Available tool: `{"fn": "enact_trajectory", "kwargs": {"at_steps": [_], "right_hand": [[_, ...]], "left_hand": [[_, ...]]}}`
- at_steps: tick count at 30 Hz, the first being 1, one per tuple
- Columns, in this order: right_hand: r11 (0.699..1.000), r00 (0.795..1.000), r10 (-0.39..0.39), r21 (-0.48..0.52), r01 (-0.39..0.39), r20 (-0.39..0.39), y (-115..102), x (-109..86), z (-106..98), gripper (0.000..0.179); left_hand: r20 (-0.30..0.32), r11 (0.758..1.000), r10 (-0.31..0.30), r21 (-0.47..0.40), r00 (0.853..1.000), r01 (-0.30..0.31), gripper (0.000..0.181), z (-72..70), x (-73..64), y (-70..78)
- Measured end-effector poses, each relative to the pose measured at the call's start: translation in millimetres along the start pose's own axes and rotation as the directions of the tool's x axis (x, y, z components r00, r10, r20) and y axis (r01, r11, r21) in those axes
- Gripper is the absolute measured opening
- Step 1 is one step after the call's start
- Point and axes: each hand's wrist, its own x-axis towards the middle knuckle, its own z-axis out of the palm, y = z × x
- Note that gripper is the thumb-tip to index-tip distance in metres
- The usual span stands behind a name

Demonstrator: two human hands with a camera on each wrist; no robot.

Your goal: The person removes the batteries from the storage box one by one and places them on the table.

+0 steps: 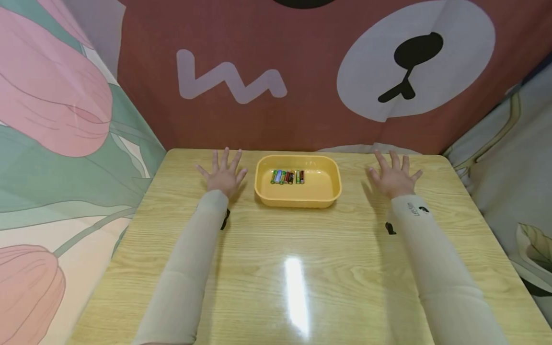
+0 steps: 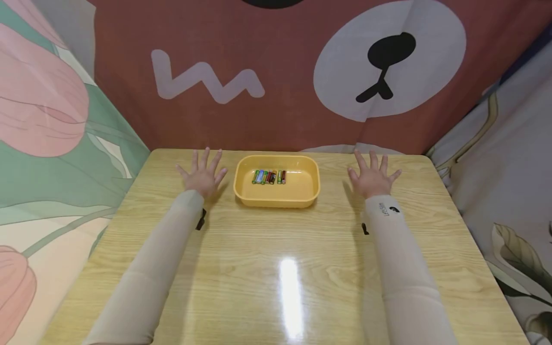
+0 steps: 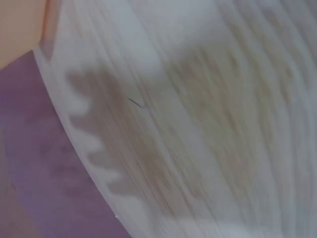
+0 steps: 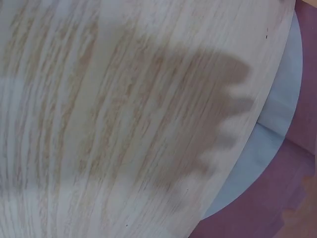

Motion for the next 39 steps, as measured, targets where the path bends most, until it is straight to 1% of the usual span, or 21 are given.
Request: {"fn": "enact_trajectory", "kwargs": {"at_steps": [7, 11, 14, 18, 22, 24, 28, 31, 33, 34, 36, 39], "right_hand": [[1.0, 1.0, -0.019, 0.006, 0.019, -0.009, -4.3, 0.5, -3.6, 0.077], [0.999, 0.998, -0.045, 0.024, 0.046, -0.039, -11.7, 0.8, -7.1, 0.073], [0.996, 0.995, -0.069, 0.053, 0.073, -0.074, -17.8, 1.5, -10.6, 0.07], [0.989, 0.986, -0.095, 0.101, 0.109, -0.133, -26.8, 1.2, -14.3, 0.068], [0.972, 0.975, -0.097, 0.191, 0.136, -0.201, -40.6, -1.5, -15.9, 0.067], [0.958, 0.97, -0.092, 0.247, 0.148, -0.226, -49.3, -3.4, -16.3, 0.066], [0.916, 0.955, -0.097, 0.349, 0.196, -0.281, -68.1, -5.1, -15.1, 0.057], [0.879, 0.943, -0.108, 0.412, 0.239, -0.316, -82.8, -5.7, -13.8, 0.05], [0.855, 0.939, -0.113, 0.45, 0.259, -0.325, -93.3, -7.0, -13.6, 0.049], [0.84, 0.938, -0.114, 0.472, 0.267, -0.328, -98.3, -7.3, -13.2, 0.048], [0.812, 0.942, -0.109, 0.518, 0.268, -0.317, -108.8, -9.2, -13.0, 0.046], [0.76, 0.956, -0.089, 0.601, 0.246, -0.28, -123.8, -11.8, -12.1, 0.042]], "left_hand": [[-0.013, 1.0, 0.019, -0.009, 1.0, -0.019, 0.07, 0.0, 1.6, 2.9], [-0.019, 0.999, 0.04, -0.009, 0.999, -0.04, 0.07, -1.0, 0.4, 1.3], [-0.034, 0.998, 0.062, -0.007, 0.998, -0.062, 0.07, -3.6, -0.7, 2.0], [-0.049, 0.995, 0.1, -0.007, 0.994, -0.101, 0.071, -7.7, -2.4, 7.6], [-0.064, 0.991, 0.133, -0.001, 0.989, -0.134, 0.072, -10.5, -5.7, 14.9], [-0.063, 0.99, 0.138, -0.015, 0.988, -0.139, 0.072, -11.8, -7.9, 18.2], [-0.06, 0.989, 0.134, -0.055, 0.989, -0.137, 0.072, -12.9, -11.7, 23.7], [-0.064, 0.987, 0.14, -0.075, 0.988, -0.145, 0.071, -11.1, -12.7, 27.5], [-0.067, 0.985, 0.148, -0.083, 0.987, -0.154, 0.071, -9.3, -13.0, 30.3], [-0.067, 0.984, 0.151, -0.087, 0.986, -0.157, 0.071, -8.3, -13.1, 31.8], [-0.056, 0.983, 0.151, -0.094, 0.987, -0.155, 0.071, -6.7, -13.7, 34.9], [-0.036, 0.981, 0.15, -0.117, 0.988, -0.153, 0.072, -5.2, -15.5, 38.9]]}}
